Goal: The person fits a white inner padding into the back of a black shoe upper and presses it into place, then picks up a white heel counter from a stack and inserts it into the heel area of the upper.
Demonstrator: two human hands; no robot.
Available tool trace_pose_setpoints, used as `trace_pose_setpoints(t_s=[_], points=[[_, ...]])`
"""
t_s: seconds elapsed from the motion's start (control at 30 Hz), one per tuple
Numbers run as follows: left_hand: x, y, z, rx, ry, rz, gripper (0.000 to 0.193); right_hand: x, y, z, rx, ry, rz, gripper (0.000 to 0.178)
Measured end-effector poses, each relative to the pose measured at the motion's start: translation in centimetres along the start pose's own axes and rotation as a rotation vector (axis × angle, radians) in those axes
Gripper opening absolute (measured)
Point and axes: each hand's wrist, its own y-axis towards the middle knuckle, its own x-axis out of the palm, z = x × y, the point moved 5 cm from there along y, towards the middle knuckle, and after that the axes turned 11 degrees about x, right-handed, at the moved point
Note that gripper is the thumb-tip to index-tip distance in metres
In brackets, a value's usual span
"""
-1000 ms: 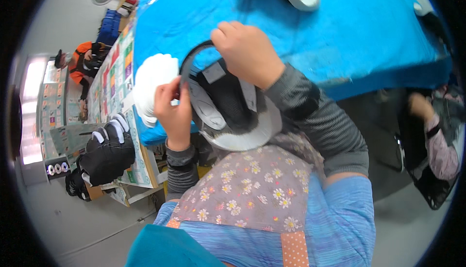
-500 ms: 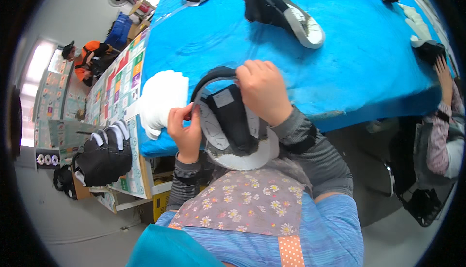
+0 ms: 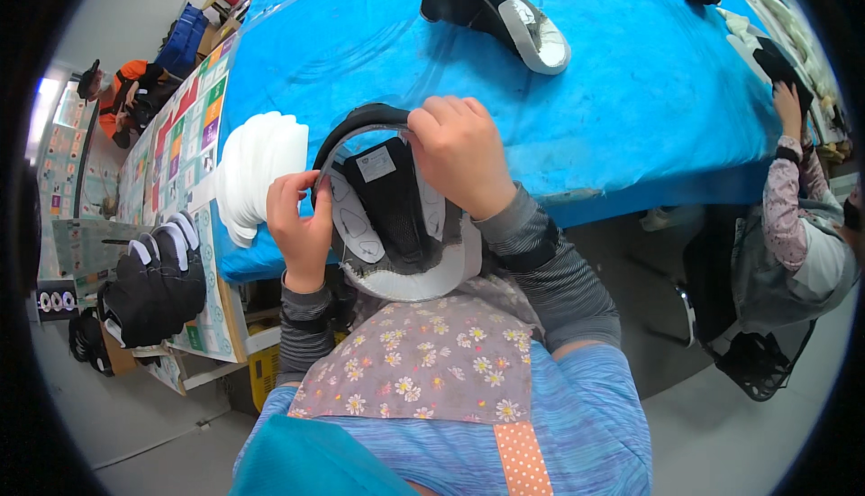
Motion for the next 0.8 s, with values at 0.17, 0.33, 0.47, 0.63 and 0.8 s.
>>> trace_pose_setpoints(t_s=[0.17, 0.33, 0.47, 0.63, 0.8], points=[[0.2, 2.7, 1.6, 0.043, -0.032, -0.01, 0.021, 0.5, 0.6, -1.0, -0.082, 0.085, 0.012, 0.022], [1.1, 4.0, 1.8, 0.132, -0.075, -0.094, 0.021, 0.9, 1.8, -2.1, -0.14, 0.147, -0.035, 0.021], [1.7, 4.0, 1.7, 0.123, -0.09, -0.095, 0.016, 2.0, 2.5, -2.0, -0.181, 0.207, -0.046, 0.012], [2.1, 3.6, 1.4, 0.127, -0.076, -0.034, 0.013, 2.6, 2.2, -2.0, -0.105, 0.231, -0.077, 0.013], [2.6, 3.7, 1.3, 0.102, -0.076, -0.044, 0.014, 2.6, 2.0, -1.7, -0.081, 0.223, -0.04, 0.012]])
